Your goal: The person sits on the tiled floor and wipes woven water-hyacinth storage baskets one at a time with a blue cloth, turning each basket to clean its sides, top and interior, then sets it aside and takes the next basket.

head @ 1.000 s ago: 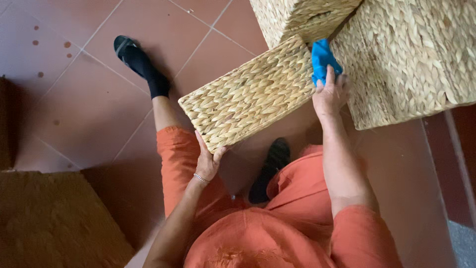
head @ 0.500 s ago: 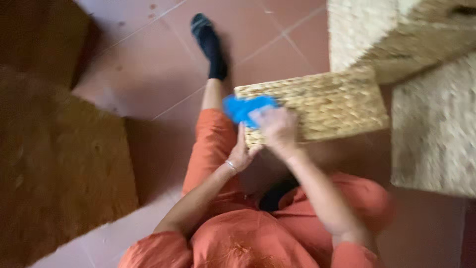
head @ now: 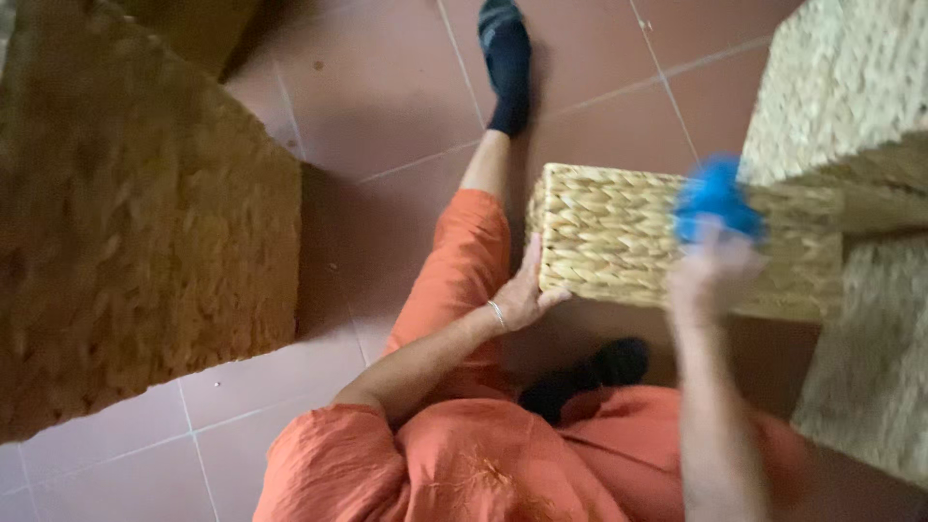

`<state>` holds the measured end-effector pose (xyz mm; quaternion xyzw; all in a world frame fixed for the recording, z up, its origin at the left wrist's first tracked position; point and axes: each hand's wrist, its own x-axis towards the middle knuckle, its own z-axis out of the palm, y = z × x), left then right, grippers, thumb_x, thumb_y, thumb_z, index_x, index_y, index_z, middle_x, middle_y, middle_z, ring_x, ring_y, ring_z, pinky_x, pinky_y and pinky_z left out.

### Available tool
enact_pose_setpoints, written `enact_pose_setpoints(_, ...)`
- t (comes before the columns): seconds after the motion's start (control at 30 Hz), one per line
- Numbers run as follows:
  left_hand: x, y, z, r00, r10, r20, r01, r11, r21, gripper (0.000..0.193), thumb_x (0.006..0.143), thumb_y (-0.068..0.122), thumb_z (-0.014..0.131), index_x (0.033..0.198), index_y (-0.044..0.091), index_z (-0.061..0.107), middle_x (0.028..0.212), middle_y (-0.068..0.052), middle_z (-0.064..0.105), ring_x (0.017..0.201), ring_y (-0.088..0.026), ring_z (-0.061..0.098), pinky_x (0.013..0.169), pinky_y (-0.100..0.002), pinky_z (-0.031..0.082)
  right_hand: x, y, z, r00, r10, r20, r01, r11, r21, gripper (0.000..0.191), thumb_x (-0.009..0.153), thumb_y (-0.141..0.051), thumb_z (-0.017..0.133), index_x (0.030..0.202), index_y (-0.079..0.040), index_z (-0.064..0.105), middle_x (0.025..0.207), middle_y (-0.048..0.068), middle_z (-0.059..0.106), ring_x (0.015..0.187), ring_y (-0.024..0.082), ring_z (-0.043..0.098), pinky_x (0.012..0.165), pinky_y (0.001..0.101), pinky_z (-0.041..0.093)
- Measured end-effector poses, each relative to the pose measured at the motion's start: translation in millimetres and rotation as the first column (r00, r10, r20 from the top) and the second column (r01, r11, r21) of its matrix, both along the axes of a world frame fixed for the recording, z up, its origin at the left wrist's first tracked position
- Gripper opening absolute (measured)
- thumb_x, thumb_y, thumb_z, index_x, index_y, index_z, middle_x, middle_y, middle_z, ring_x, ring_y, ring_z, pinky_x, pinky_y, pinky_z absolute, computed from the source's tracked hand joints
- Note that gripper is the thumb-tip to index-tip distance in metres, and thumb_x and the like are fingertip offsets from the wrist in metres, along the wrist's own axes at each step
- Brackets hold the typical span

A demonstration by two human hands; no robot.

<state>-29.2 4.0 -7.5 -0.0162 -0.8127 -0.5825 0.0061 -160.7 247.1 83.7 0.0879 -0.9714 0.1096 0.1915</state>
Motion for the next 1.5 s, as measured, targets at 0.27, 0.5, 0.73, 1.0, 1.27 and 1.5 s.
enact_pose_setpoints(0.27,25,5,-37,0.990,-0.134,0.053,0.143,0.946,-0.289,0.079,0.107,0.036,0.073,0.162,0.019,0.018,0.162,-0.016,0.045,0.147,-0.033,0.052,0.119,-0.037,0.047,106,-73,51,0.763,0.634,-0.124,-0.623,0.773,0.117,0.039,0.090,-0.011,0.055,0.127,-0.021,0.066,0.115,0.010,0.058,0.091,0.028,0.054,0.076,0.0454,0.045)
enact_pose_setpoints(0.5,4,-4,-4,0.997,-0.031,-0.069,0.027,0.998,-0.064,0.119,0.094,0.033,0.083,0.162,0.007,-0.011,0.167,-0.029,0.012,0.154,-0.043,0.026,0.121,-0.049,0.034,40,65,27,0.971,0.237,0.040,-0.240,0.963,0.125,0.021,0.105,-0.005,0.066,0.125,-0.009,0.061,0.105,0.016,0.062,0.096,0.035,0.059,0.079,0.0492,0.047)
enact_pose_setpoints(0.73,4,-100,10,0.998,-0.008,-0.055,-0.001,0.987,-0.159,0.044,0.100,0.029,0.078,0.138,0.010,0.065,0.141,-0.010,0.071,0.134,-0.021,0.068,0.115,-0.035,0.057,-3,140,-49,0.996,-0.016,0.092,0.006,0.995,0.101,0.049,0.099,-0.013,0.067,0.146,-0.010,0.056,0.136,0.026,0.049,0.131,0.048,0.044,0.110,0.0636,0.037)
enact_pose_setpoints(1.0,43,-281,11,0.633,0.774,0.035,-0.515,0.453,-0.728,0.032,0.096,0.022,0.069,0.126,0.013,0.071,0.129,-0.011,0.071,0.120,-0.024,0.066,0.107,-0.036,0.048,1,134,-55,0.998,-0.036,0.043,0.031,0.992,0.126,0.053,0.094,-0.008,0.064,0.146,-0.006,0.054,0.143,0.026,0.048,0.127,0.049,0.044,0.103,0.0640,0.038)
enact_pose_setpoints(1.27,94,-382,-8,0.461,0.875,0.147,-0.352,0.333,-0.875,0.034,0.096,0.024,0.069,0.128,0.013,0.070,0.127,-0.012,0.071,0.118,-0.026,0.066,0.106,-0.042,0.046,1,134,-57,0.999,-0.028,0.023,0.023,0.979,0.203,0.038,0.092,-0.005,0.061,0.129,0.002,0.056,0.112,0.026,0.064,0.098,0.048,0.059,0.086,0.0591,0.044)
enact_pose_setpoints(1.5,113,-425,-19,0.394,0.897,0.198,-0.247,0.311,-0.918,0.035,0.096,0.026,0.068,0.129,0.013,0.069,0.125,-0.013,0.071,0.116,-0.029,0.066,0.105,-0.047,0.044,2,149,-51,0.996,0.079,-0.037,-0.065,0.955,0.290,0.037,0.089,-0.003,0.059,0.126,0.004,0.058,0.110,0.028,0.065,0.100,0.048,0.061,0.083,0.0555,0.046)
